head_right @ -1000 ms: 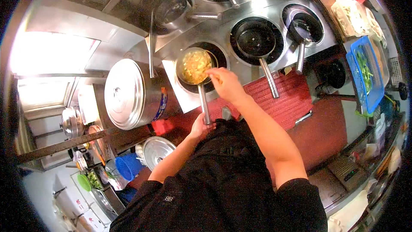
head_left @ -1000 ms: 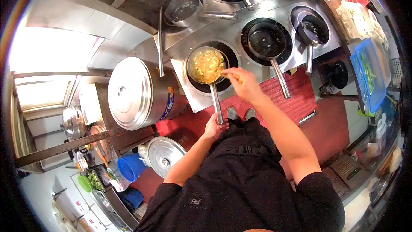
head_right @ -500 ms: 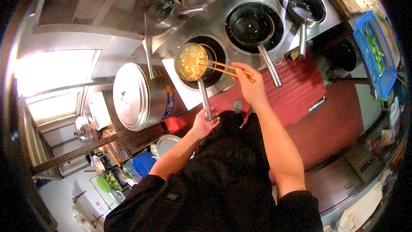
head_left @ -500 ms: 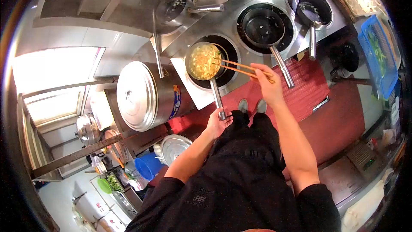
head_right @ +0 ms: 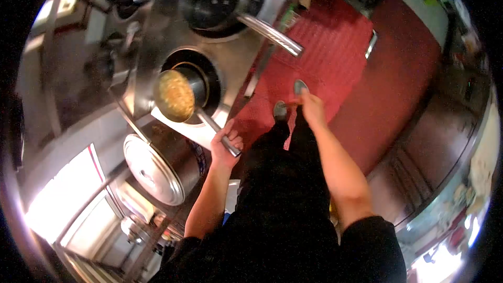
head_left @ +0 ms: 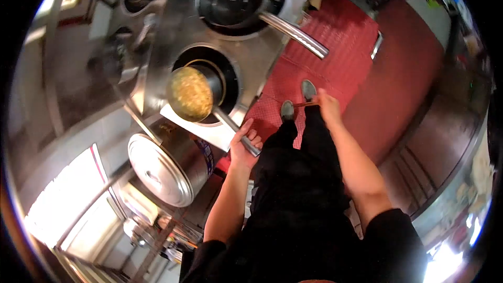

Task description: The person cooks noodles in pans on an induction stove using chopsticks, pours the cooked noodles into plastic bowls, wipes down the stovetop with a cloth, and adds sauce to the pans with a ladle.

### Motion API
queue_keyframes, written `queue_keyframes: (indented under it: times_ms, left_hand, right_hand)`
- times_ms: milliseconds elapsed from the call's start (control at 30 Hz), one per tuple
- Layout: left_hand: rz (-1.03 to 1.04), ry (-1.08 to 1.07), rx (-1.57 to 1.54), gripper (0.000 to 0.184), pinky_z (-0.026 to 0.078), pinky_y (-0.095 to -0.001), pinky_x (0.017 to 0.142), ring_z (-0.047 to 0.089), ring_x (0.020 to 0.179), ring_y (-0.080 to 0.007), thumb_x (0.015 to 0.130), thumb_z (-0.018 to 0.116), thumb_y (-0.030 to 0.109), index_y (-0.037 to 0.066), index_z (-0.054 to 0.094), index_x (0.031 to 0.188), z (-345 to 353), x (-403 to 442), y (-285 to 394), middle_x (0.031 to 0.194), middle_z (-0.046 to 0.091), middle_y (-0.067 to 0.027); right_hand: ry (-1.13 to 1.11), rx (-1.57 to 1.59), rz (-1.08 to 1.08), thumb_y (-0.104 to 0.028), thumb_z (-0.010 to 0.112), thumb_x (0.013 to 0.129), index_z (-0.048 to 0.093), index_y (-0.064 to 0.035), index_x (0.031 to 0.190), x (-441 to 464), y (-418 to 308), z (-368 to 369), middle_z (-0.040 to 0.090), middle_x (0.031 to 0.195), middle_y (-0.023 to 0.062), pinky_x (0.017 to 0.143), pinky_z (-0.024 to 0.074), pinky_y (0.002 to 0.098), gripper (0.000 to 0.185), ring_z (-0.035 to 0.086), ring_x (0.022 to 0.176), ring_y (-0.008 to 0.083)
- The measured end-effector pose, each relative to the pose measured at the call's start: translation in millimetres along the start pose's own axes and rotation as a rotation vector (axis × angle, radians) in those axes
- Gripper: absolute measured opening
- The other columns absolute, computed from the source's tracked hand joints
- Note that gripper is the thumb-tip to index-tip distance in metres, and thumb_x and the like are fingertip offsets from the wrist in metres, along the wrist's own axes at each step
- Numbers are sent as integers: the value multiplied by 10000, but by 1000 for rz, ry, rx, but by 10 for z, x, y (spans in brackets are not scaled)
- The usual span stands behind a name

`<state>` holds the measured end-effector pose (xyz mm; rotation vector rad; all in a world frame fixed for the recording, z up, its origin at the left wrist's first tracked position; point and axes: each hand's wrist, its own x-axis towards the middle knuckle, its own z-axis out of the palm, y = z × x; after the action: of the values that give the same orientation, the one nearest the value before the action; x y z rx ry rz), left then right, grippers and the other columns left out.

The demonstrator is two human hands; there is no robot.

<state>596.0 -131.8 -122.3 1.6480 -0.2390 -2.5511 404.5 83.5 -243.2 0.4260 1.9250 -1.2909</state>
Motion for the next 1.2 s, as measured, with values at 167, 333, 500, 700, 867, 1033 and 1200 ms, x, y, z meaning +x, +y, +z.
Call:
queue_keyframes:
  times_ms: [167, 333, 500, 700, 867, 1033, 1200]
  left_hand:
    - [-47, -184, -64, 319, 374, -248, 547, 368, 580, -116, 924, 520, 216, 66, 605, 1193, -60, 17, 0, 681, 381, 10]
    - [-101, -247, -115, 384, 394, -263, 568, 381, 602, -126, 938, 494, 220, 60, 596, 1271, -166, 60, 6, 690, 389, 1]
    - [-107, -292, -144, 389, 410, -271, 582, 399, 603, -128, 934, 506, 213, 56, 580, 1282, -179, 67, 8, 710, 412, -8]
    - [-99, -287, -92, 379, 424, -258, 619, 425, 643, -132, 931, 514, 201, 61, 594, 1274, -138, 36, 16, 741, 443, -10]
    - [-6, -89, -10, 366, 474, -267, 634, 482, 648, -141, 927, 521, 195, 91, 574, 1274, -45, -10, 11, 826, 575, -29]
    - [8, -73, 106, 128, 385, -246, 455, 425, 498, -106, 933, 530, 201, 104, 541, 850, -121, 61, 69, 590, 424, 24]
    - [112, 48, 352, 327, 353, -240, 461, 407, 469, -103, 893, 570, 201, 176, 367, 637, -95, -27, 98, 525, 382, 49]
  right_hand:
    - [-269, 199, -19, -152, 455, 979, 572, -31, 1281, 638, 311, 1152, 653, 1093, 110, 827, 481, 327, 345, 614, 957, 197]
    - [-325, 518, 140, -56, 447, 934, 447, -70, 1421, 817, -150, 1758, 607, 1187, 80, 851, 487, 321, 487, 595, 983, 201]
    - [-313, 672, 67, -42, 471, 913, 427, -62, 1450, 1077, 26, 2060, 639, 1101, 59, 828, 468, 291, 539, 588, 939, 163]
    - [-362, -68, -81, -59, 412, 944, 494, -95, 1392, 1245, -13, 1656, 584, 1307, 132, 968, 457, 409, 457, 550, 1198, 279]
    - [-31, -515, -454, -260, 434, 964, 549, -16, 1285, 1268, 400, 862, 623, 1144, 278, 950, 445, 480, 419, 580, 1084, 436]
    - [310, -425, -245, -426, 342, 1006, 647, -6, 973, -349, 501, -687, 638, 1061, 275, 894, 450, 525, 520, 585, 1029, 456]
    - [740, -161, 44, -460, 347, 1002, 685, -3, 993, -1498, 1506, -1848, 678, 991, 226, 860, 474, 471, 568, 630, 981, 392]
